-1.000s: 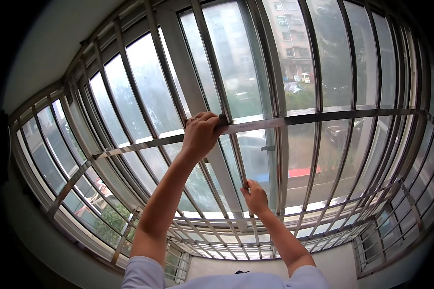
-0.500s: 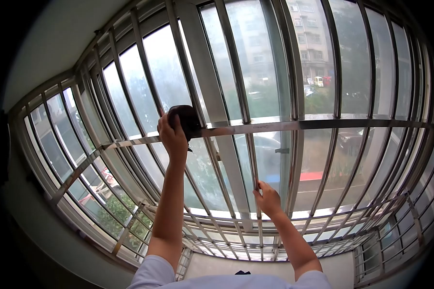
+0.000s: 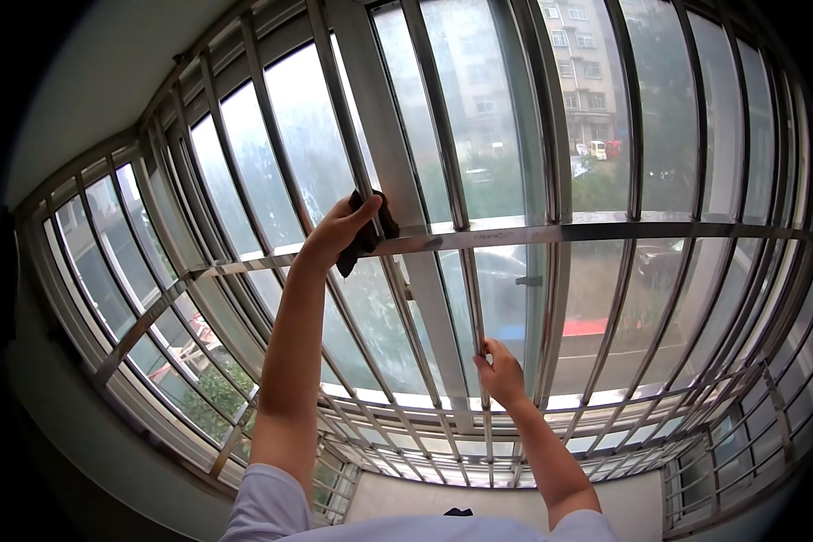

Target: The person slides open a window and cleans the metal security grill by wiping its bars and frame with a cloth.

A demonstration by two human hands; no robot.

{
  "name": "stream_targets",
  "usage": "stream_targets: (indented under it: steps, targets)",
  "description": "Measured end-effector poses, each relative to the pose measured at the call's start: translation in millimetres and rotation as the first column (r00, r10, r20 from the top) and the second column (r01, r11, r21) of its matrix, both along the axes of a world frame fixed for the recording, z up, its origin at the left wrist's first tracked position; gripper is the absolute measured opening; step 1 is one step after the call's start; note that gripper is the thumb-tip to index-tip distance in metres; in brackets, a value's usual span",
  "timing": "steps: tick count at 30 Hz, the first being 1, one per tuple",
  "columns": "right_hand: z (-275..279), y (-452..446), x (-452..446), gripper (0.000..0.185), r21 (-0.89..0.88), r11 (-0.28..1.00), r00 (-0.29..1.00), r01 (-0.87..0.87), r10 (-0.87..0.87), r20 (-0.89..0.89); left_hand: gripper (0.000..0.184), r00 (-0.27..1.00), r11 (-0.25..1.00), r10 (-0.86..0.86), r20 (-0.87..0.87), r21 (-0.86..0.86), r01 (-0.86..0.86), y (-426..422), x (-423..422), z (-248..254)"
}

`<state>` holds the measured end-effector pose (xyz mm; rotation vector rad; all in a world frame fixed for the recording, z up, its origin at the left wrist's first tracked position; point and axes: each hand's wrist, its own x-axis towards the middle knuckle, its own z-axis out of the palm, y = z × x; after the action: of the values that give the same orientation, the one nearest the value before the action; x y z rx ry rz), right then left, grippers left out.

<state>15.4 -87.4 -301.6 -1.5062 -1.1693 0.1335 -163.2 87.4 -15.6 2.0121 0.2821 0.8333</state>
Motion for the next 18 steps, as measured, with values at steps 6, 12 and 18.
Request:
stream_targets:
  steps: [6,12,18]
  targets:
    - [4.6,-6.0,8.9,0.029,-0.067,0.998,0.996,-0.011,0.017,0.093,0.054,0.923,0.850,0.368,0.111,0.363,-0.382,7.9,21.1,-22.8]
    - [47.1,-55.0,5.9,0.029,0.103,0.980,0.932,0.170,-0.194,0.306,0.047,0.425,-0.063,0.644,0.636,0.598,-0.799,-49.0,26.4,-76.8]
    - [86.5,-61.2,54.3,0.047,0.603,0.714,0.759,0.356,-0.597,0.259,0.040,0.463,0.241,0.361,0.810,0.398,-0.885,-68.2,47.2,-107.6]
